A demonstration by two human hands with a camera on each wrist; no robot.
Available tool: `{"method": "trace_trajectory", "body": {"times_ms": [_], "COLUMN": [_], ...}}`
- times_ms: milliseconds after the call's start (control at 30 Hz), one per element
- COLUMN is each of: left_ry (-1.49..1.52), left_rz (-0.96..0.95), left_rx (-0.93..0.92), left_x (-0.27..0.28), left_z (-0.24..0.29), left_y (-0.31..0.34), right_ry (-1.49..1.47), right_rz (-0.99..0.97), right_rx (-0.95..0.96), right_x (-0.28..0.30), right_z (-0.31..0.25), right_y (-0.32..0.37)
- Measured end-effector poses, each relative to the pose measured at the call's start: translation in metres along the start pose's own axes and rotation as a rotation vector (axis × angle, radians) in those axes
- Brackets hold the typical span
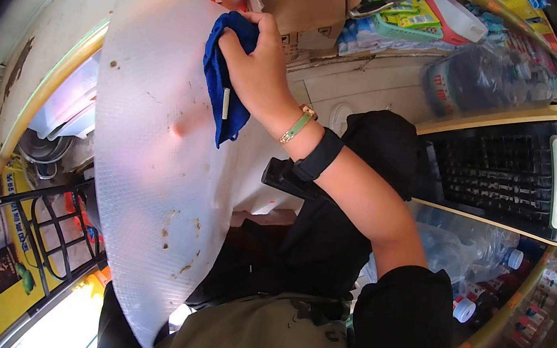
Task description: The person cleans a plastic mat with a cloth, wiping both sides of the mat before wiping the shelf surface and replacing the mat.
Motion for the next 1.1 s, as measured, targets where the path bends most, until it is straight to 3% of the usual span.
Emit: {"method": "trace_trajectory", "body": {"times_ms": [67,133,233,300,567,633,733,900,967,1100], "left_ry": [-0.024,-0.044,-0.076,-0.091,0.197,0.272,0.388,0.583,0.654,0.795], "left_rz": [0.008,0.014,0.033,0.043,-0.123,-0.164,-0.222,-0.305,-0.334,-0.408], "left_rx": [0.011,0.018,0.027,0.029,0.07,0.075,0.076,0.021,-0.014,-0.078], "left_x": [0.005,0.003,0.006,0.008,-0.012,-0.021,-0.029,-0.024,-0.005,-0.026], "left_z": [0.001,-0.005,-0.005,-0.004,-0.018,-0.024,-0.026,-0.015,0.001,-0.006], "left_y": [0.008,-0.017,-0.002,-0.002,0.0,0.001,0.005,0.022,0.025,0.001], "right_ry": [0.096,0.127,0.133,-0.059,-0.018,0.197,0.287,0.341,0.505,0.677], "right_rz": [0.056,0.025,-0.033,-0.163,-0.284,-0.292,-0.339,-0.483,-0.473,-0.475], "right_rx": [0.034,0.023,0.036,0.042,0.229,0.357,0.487,0.518,0.583,0.714], "right_x": [0.002,-0.006,-0.019,-0.035,-0.044,-0.046,-0.051,-0.068,-0.075,-0.083], "right_z": [0.001,-0.004,-0.02,-0.028,-0.039,-0.052,-0.063,-0.07,-0.075,-0.087], "right_y": [0.003,0.009,0.02,0.022,0.02,0.025,0.03,0.032,0.037,0.043]}}
Point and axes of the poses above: each hand's wrist, its own y-axis away from the middle knuckle, its own x-axis out of the back of the hand, z = x × y, the point moved 9 cm from there along -y, towards the middle knuckle, and after that the axes turned 12 degrees about -z, right-handed, at the moved point
